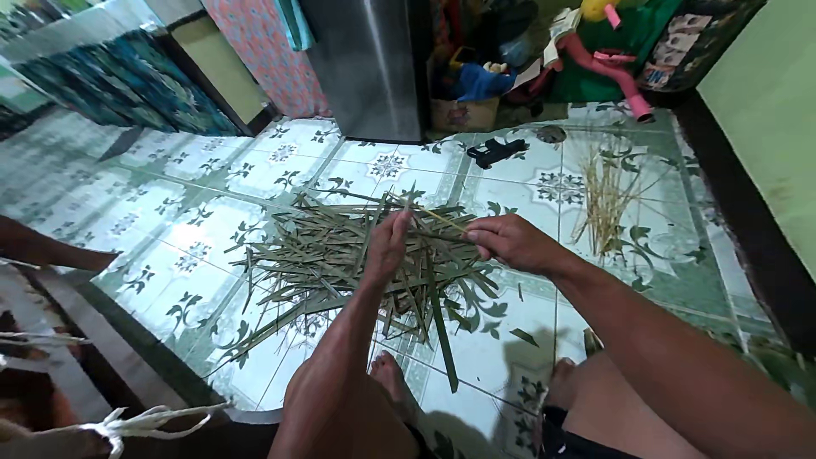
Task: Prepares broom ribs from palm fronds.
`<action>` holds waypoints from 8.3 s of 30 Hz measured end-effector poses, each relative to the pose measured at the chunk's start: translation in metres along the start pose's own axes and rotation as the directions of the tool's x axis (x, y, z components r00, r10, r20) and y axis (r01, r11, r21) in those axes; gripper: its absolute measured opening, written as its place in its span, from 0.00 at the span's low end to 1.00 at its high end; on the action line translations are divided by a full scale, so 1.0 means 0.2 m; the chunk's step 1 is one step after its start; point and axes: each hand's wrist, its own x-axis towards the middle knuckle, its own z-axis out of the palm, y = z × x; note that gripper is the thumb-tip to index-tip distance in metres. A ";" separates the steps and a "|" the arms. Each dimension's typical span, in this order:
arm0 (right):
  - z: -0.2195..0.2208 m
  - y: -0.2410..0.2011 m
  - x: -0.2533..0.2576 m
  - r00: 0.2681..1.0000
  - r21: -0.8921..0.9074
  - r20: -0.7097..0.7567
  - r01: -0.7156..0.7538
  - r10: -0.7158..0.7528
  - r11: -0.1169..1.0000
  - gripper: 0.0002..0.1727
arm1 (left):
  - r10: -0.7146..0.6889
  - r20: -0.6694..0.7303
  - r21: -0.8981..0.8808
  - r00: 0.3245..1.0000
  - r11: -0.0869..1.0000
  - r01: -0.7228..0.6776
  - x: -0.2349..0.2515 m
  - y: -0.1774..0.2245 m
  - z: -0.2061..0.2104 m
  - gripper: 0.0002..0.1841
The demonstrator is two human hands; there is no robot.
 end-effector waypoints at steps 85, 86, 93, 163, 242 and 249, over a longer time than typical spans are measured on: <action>0.00 0.02 -0.01 0.996 -0.038 0.060 0.071 -0.069 0.997 0.17 | -0.079 0.216 -0.447 0.973 0.878 0.170 -0.06 0.05 -0.02 0.20; -0.01 0.01 -0.01 0.996 -0.035 0.056 0.075 -0.073 0.997 0.17 | -0.062 0.250 -0.432 0.966 0.886 0.168 -0.07 0.06 -0.01 0.20; -0.02 0.01 0.00 0.996 -0.079 0.040 0.077 -0.074 0.994 0.17 | -0.089 0.212 -0.403 0.973 0.899 0.170 -0.02 0.02 -0.05 0.21; 0.01 -0.01 0.01 0.995 -0.056 -0.103 0.012 -0.018 0.998 0.13 | -0.015 0.200 0.072 0.980 0.997 0.001 -0.06 0.10 0.03 0.22; 0.01 0.00 0.01 0.998 -0.135 0.013 0.056 -0.055 0.989 0.16 | -0.169 0.230 -0.549 0.958 0.791 0.271 -0.07 0.07 -0.06 0.21; 0.01 0.01 -0.01 0.980 -0.238 -0.035 0.180 -0.193 0.954 0.16 | -0.163 0.234 -0.608 0.959 0.745 0.275 -0.04 0.02 -0.12 0.22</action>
